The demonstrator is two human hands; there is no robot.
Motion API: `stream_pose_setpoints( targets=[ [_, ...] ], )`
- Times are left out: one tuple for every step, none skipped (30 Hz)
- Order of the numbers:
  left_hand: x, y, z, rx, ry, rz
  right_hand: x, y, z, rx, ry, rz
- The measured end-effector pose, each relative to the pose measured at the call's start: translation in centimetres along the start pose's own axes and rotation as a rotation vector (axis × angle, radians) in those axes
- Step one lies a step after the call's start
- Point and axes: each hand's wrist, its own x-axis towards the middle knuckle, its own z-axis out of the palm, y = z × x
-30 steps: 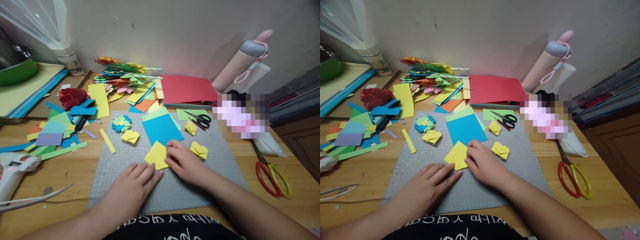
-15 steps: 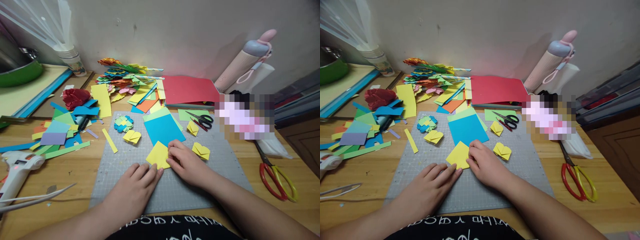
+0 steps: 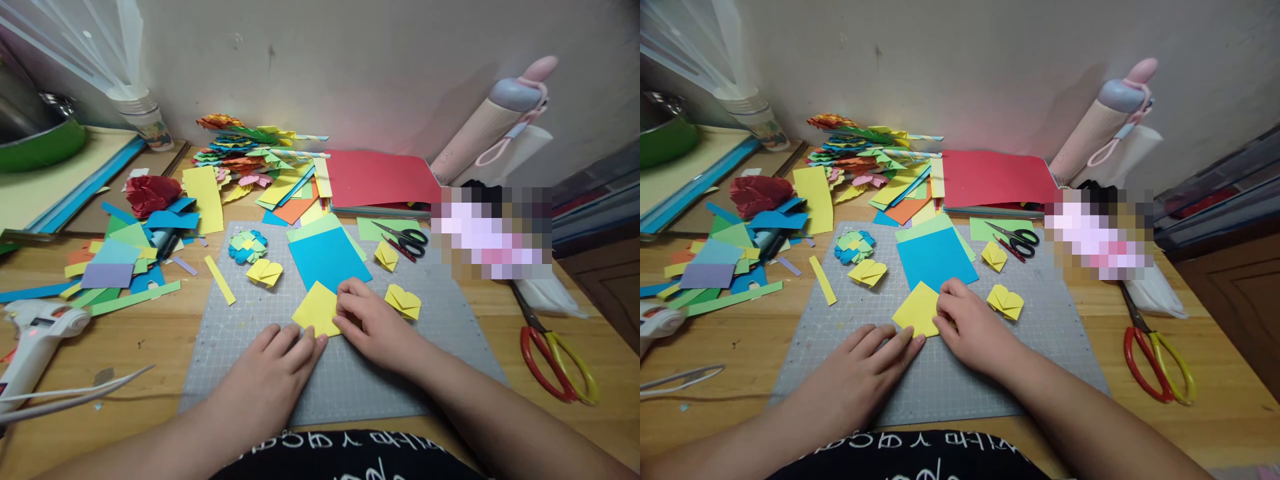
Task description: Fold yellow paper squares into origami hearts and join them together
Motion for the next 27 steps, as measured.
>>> stream_pose_setpoints(
  targets=[
    [-0.01, -0.01, -0.03, -0.001, -0.002, 0.001, 0.0, 0.03, 0.03, 0.004, 0.004, 0.003],
    [-0.02, -0.03, -0.04, 0.0, -0.002, 0.003, 0.0, 0.06, 0.05, 0.009, 0.008, 0.008],
    [-0.02, -0.05, -0.05, 0.001, -0.002, 0.004, 0.0, 0.08, 0.06, 0.012, 0.013, 0.012],
    [-0.01, -0.08, -0.05, 0.001, 0.002, 0.003, 0.01, 0.09, 0.06, 0.014, 0.017, 0.017],
    [0.0, -0.11, -0.05, -0.003, 0.006, 0.001, 0.02, 0.08, 0.04, 0.017, 0.018, 0.019],
    [0.03, -0.15, -0.05, -0.011, 0.011, -0.001, 0.04, 0.06, 0.01, 0.02, 0.018, 0.021],
    [0.05, -0.19, -0.05, -0.023, 0.015, -0.004, 0.06, 0.03, -0.03, 0.023, 0.017, 0.022],
    [0.08, -0.23, -0.05, -0.038, 0.021, -0.005, 0.08, 0.0, -0.07, 0.026, 0.013, 0.022],
    [0.1, -0.26, -0.06, -0.052, 0.026, -0.009, 0.1, -0.04, -0.12, 0.028, 0.011, 0.026],
    [0.11, -0.28, -0.06, -0.063, 0.03, -0.014, 0.12, -0.07, -0.15, 0.029, 0.008, 0.028],
    [0.11, -0.29, -0.07, -0.072, 0.03, -0.02, 0.13, -0.08, -0.18, 0.029, 0.005, 0.031],
    [0.1, -0.3, -0.07, -0.079, 0.029, -0.025, 0.15, -0.09, -0.2, 0.028, 0.002, 0.032],
    [0.08, -0.29, -0.07, -0.082, 0.026, -0.028, 0.16, -0.1, -0.2, 0.026, 0.0, 0.033],
    [0.05, -0.29, -0.07, -0.084, 0.022, -0.027, 0.17, -0.09, -0.2, 0.025, -0.003, 0.034],
    [0.03, -0.28, -0.06, -0.082, 0.018, -0.023, 0.17, -0.09, -0.19, 0.024, -0.004, 0.034],
    [0.0, -0.28, -0.04, -0.077, 0.018, -0.017, 0.16, -0.09, -0.19, 0.023, -0.005, 0.033],
    [-0.03, -0.27, -0.02, -0.069, 0.018, -0.012, 0.15, -0.09, -0.18, 0.022, -0.006, 0.032],
    [-0.04, -0.27, 0.01, -0.059, 0.022, -0.008, 0.14, -0.09, -0.18, 0.019, -0.005, 0.03],
    [-0.06, -0.27, 0.04, -0.05, 0.025, -0.007, 0.13, -0.1, -0.17, 0.018, -0.006, 0.029],
    [-0.06, -0.26, 0.08, -0.043, 0.028, -0.007, 0.12, -0.11, -0.17, 0.016, -0.006, 0.028],
    [-0.06, -0.24, 0.12, -0.039, 0.031, -0.009, 0.1, -0.12, -0.17, 0.015, -0.008, 0.027],
    [-0.05, -0.23, 0.15, -0.037, 0.034, -0.01, 0.09, -0.12, -0.17, 0.014, -0.009, 0.028],
    [-0.04, -0.2, 0.18, -0.036, 0.036, -0.013, 0.08, -0.12, -0.16, 0.012, -0.009, 0.029],
    [-0.03, -0.18, 0.2, -0.037, 0.041, -0.016, 0.06, -0.11, -0.16, 0.011, -0.008, 0.029],
    [-0.02, -0.15, 0.21, -0.039, 0.046, -0.019, 0.05, -0.09, -0.16, 0.011, -0.007, 0.028],
    [0.01, -0.12, 0.22, -0.045, 0.054, -0.023, 0.04, -0.06, -0.16, 0.011, -0.007, 0.027],
    [0.04, -0.09, 0.23, -0.053, 0.063, -0.03, 0.03, -0.04, -0.17, 0.012, -0.009, 0.026]
  ],
)
